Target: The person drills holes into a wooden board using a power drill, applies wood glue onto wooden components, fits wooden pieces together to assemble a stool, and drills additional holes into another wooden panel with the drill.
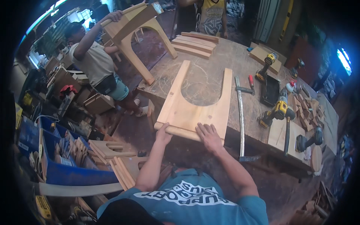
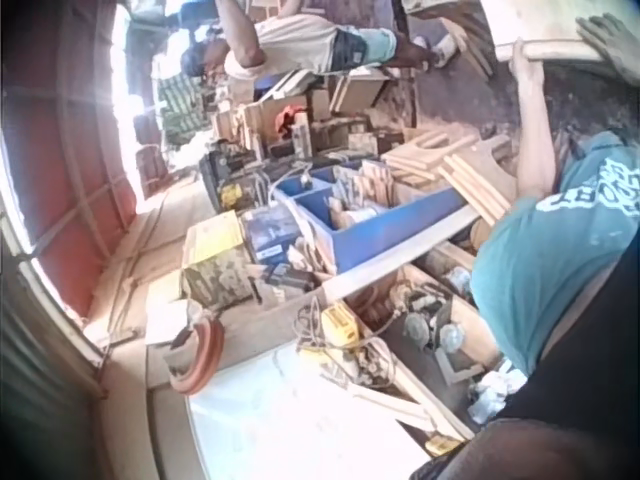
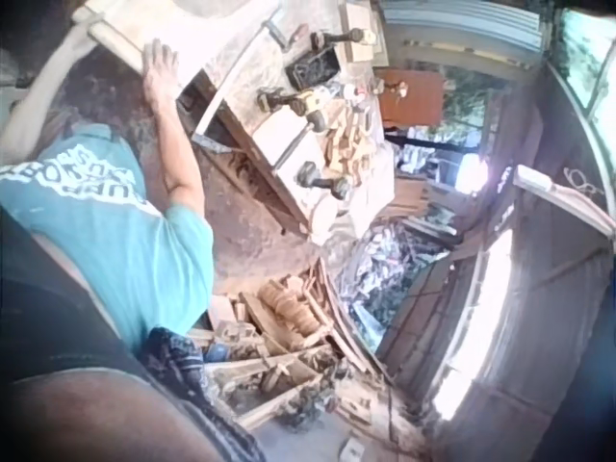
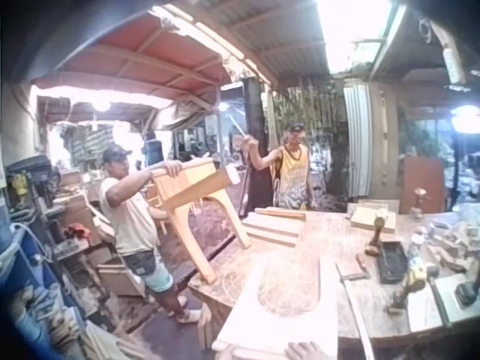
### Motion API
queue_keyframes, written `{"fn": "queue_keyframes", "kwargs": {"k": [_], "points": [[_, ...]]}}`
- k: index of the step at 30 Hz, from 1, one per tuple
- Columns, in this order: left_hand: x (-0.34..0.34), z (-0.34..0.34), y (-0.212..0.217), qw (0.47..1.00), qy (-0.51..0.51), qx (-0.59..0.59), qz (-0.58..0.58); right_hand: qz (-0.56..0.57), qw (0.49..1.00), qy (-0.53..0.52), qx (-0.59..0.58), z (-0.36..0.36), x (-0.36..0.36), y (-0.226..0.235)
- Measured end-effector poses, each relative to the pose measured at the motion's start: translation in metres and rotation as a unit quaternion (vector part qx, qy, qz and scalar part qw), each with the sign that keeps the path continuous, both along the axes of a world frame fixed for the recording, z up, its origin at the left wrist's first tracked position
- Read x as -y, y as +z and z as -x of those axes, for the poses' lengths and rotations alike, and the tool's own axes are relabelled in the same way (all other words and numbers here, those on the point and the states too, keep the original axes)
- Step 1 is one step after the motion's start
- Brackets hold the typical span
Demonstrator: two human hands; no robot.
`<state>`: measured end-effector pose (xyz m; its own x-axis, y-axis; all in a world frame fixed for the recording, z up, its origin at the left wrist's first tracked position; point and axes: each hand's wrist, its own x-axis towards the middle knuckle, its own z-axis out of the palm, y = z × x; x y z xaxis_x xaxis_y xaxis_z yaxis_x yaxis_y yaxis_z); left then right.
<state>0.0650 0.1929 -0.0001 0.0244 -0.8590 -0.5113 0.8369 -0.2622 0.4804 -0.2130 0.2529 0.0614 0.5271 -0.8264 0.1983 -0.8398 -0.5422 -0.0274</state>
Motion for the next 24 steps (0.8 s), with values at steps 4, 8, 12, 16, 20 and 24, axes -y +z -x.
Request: {"fn": "queue_keyframes", "kwargs": {"k": [4,8,12,16,20,24], "points": [[0.06,-0.013,-0.03,0.997,-0.053,-0.024,0.054,0.029,0.997,-0.063,0.015,-0.008,0.043,-0.013],[0.061,-0.02,-0.025,0.991,-0.116,0.034,0.052,-0.026,0.983,-0.132,0.121,-0.031,0.035,0.002],[0.04,0.034,-0.024,0.99,-0.136,0.043,-0.007,0.078,0.87,-0.239,0.425,0.03,-0.02,0.036],[0.037,0.095,-0.008,0.991,-0.095,0.084,-0.048,0.169,0.709,-0.509,0.458,0.157,-0.039,0.033],[0.04,0.114,0.016,0.993,-0.053,0.102,-0.033,0.188,0.687,-0.469,0.523,0.266,-0.003,0.016],[0.061,0.117,0.021,0.988,-0.057,0.137,-0.032,0.101,0.718,-0.317,0.612,0.306,0.059,0.008]]}}
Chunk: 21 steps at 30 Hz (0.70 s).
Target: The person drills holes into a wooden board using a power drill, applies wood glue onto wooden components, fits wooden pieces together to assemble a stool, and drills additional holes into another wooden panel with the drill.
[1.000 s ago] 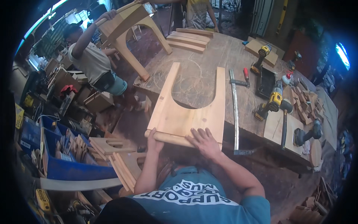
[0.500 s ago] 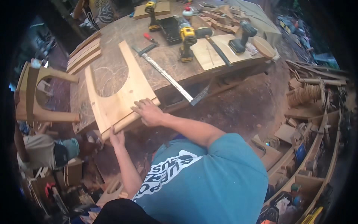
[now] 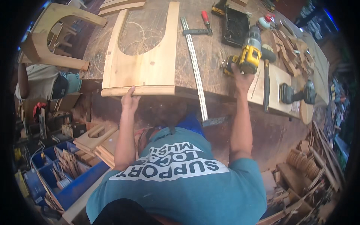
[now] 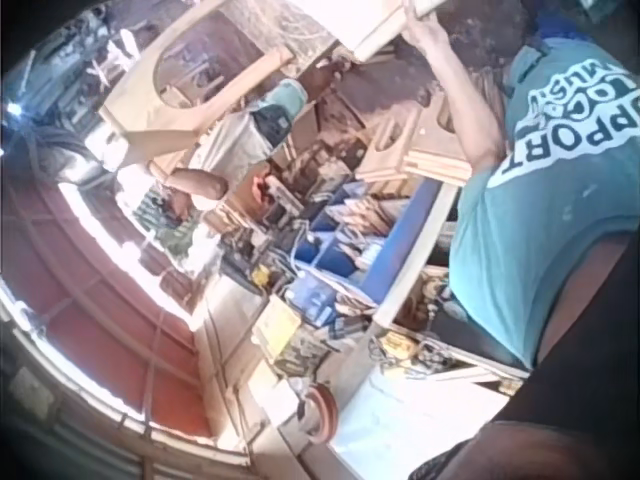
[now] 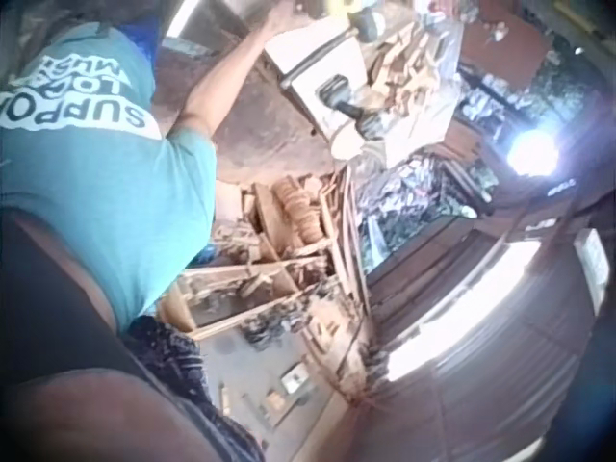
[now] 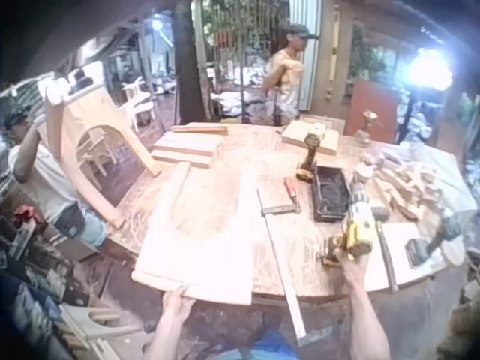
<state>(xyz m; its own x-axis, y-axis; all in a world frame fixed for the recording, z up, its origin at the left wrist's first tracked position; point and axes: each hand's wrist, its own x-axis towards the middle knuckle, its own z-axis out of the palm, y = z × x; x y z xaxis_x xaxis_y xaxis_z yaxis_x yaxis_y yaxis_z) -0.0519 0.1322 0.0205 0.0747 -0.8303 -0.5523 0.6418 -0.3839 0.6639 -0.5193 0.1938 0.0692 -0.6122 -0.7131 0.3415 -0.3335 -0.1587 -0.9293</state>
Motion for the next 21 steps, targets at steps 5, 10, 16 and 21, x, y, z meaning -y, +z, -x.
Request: {"fn": "queue_keyframes", "kwargs": {"k": [5,10,16,21], "points": [[0.005,-0.016,0.0,0.999,-0.022,0.04,-0.002,-0.063,0.978,-0.147,-0.137,0.023,0.054,-0.029],[-0.001,-0.016,-0.001,0.991,-0.057,0.12,-0.027,-0.101,0.972,-0.156,-0.141,0.03,0.05,-0.03],[-0.029,-0.034,0.007,0.879,-0.09,0.467,-0.023,-0.195,0.979,0.058,-0.027,-0.004,-0.033,0.115],[0.016,-0.02,0.064,0.754,-0.143,0.532,0.357,-0.351,0.923,0.112,-0.106,-0.089,-0.036,0.199]]}}
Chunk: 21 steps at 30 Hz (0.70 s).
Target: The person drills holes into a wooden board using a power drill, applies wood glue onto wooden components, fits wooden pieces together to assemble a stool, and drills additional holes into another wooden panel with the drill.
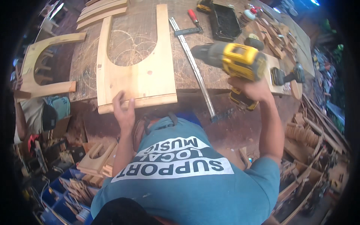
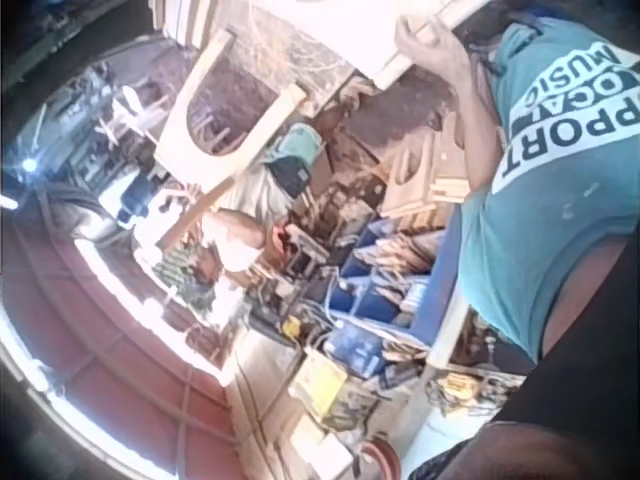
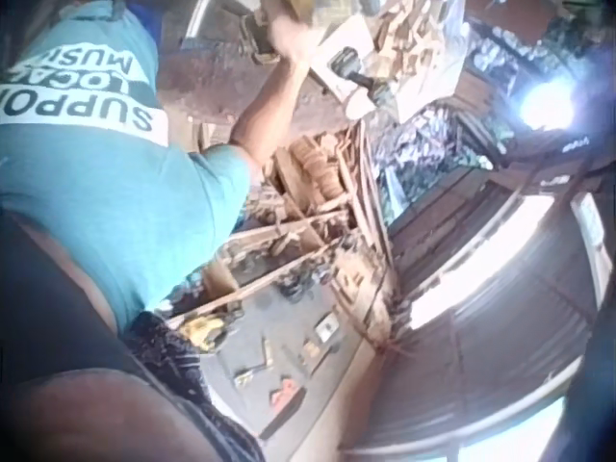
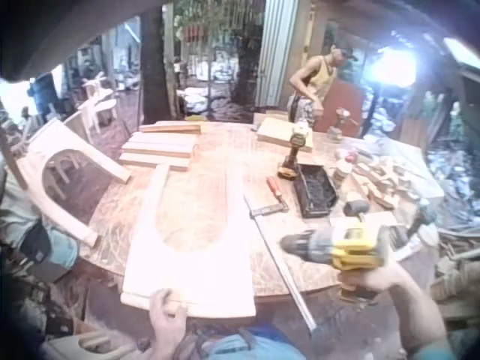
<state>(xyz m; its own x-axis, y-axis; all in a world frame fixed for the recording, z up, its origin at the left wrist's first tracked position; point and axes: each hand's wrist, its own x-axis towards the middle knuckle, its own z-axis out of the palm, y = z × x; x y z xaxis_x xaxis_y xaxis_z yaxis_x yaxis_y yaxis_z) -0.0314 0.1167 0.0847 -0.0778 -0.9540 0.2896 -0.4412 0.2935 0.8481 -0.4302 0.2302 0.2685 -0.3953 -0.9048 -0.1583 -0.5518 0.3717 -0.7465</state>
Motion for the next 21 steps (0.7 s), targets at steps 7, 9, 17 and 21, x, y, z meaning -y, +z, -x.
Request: {"fn": "queue_keyframes", "kwargs": {"k": [7,9,17,21], "points": [[0.082,0.061,0.001,0.935,-0.353,0.024,0.032,-0.128,0.98,0.149,0.015,-0.074,0.075,0.021],[0.089,0.078,-0.013,0.93,-0.365,0.026,0.036,-0.15,0.974,0.168,0.01,-0.079,0.088,0.018],[0.098,0.098,-0.042,0.947,-0.317,0.028,0.036,-0.136,0.982,0.134,-0.014,-0.074,0.104,0.034],[0.097,0.082,-0.055,0.972,-0.23,-0.045,-0.035,0.037,0.997,-0.002,0.062,-0.05,0.058,-0.016]]}}
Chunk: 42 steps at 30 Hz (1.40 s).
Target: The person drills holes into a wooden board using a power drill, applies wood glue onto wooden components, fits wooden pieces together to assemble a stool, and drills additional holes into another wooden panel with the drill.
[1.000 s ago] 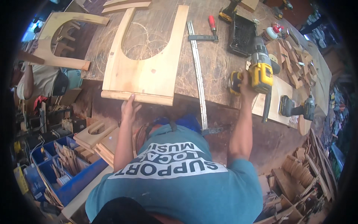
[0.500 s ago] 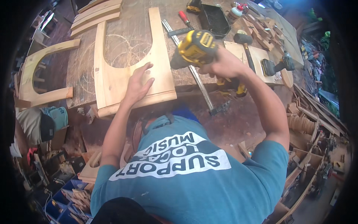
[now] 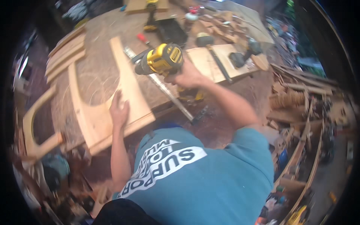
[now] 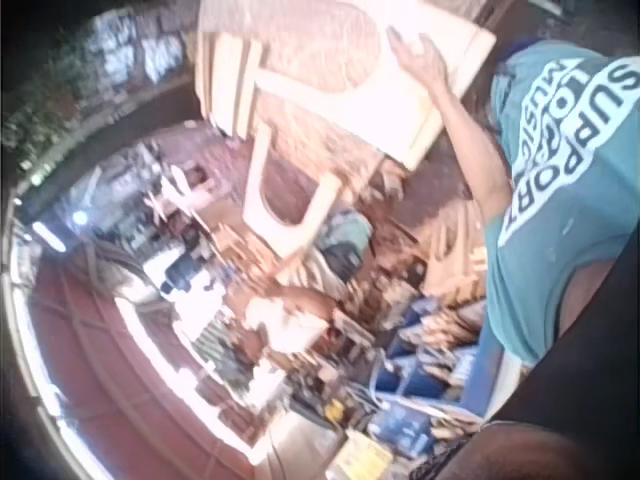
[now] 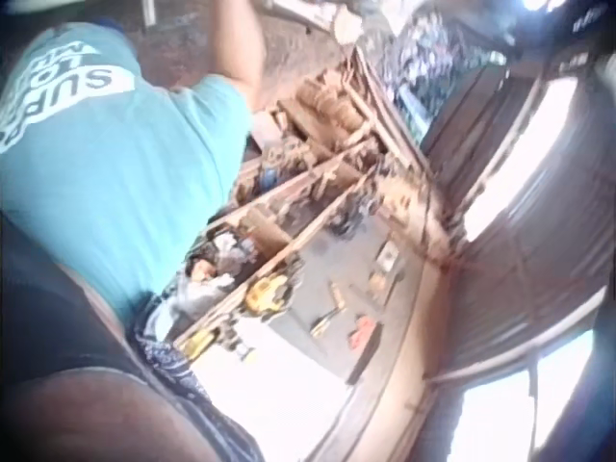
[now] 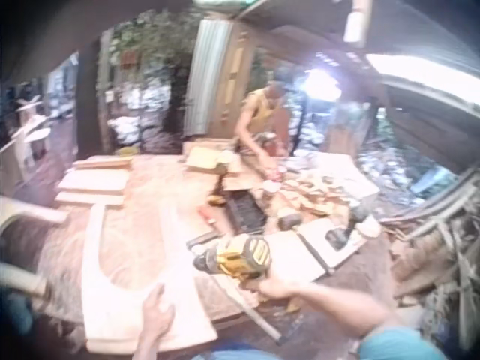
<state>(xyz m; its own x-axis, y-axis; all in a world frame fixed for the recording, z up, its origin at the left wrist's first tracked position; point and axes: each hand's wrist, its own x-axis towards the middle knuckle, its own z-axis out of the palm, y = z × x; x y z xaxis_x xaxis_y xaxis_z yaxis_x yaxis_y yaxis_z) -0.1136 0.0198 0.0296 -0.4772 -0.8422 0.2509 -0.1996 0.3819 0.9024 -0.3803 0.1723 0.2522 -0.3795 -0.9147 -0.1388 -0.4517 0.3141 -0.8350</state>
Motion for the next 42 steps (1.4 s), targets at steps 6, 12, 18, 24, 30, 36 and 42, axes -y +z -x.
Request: {"fn": "queue_keyframes", "kwargs": {"k": [6,12,18,24,30,36,42], "points": [[-0.011,0.009,0.02,0.999,-0.004,0.022,0.046,0.245,0.917,-0.316,-0.008,0.056,-0.059,-0.074],[-0.071,0.033,0.128,0.963,-0.135,-0.141,-0.185,0.346,0.811,-0.46,-0.1,0.142,-0.055,-0.126],[-0.154,0.061,0.288,0.702,-0.478,-0.405,-0.34,0.318,0.835,-0.423,-0.152,0.196,-0.021,-0.179],[-0.168,0.126,0.316,0.655,-0.49,-0.359,-0.449,0.385,0.81,-0.387,-0.213,0.248,0.006,-0.194],[-0.193,0.178,0.302,0.637,-0.519,-0.397,-0.409,0.38,0.845,-0.368,-0.08,0.234,0.015,-0.201],[-0.19,0.164,0.238,0.941,-0.256,-0.209,-0.079,0.296,0.745,-0.53,-0.275,0.283,-0.16,-0.187],[-0.205,0.087,0.16,0.973,0.111,0.08,-0.185,0.155,0.864,-0.47,-0.09,0.479,-0.187,-0.193]]}}
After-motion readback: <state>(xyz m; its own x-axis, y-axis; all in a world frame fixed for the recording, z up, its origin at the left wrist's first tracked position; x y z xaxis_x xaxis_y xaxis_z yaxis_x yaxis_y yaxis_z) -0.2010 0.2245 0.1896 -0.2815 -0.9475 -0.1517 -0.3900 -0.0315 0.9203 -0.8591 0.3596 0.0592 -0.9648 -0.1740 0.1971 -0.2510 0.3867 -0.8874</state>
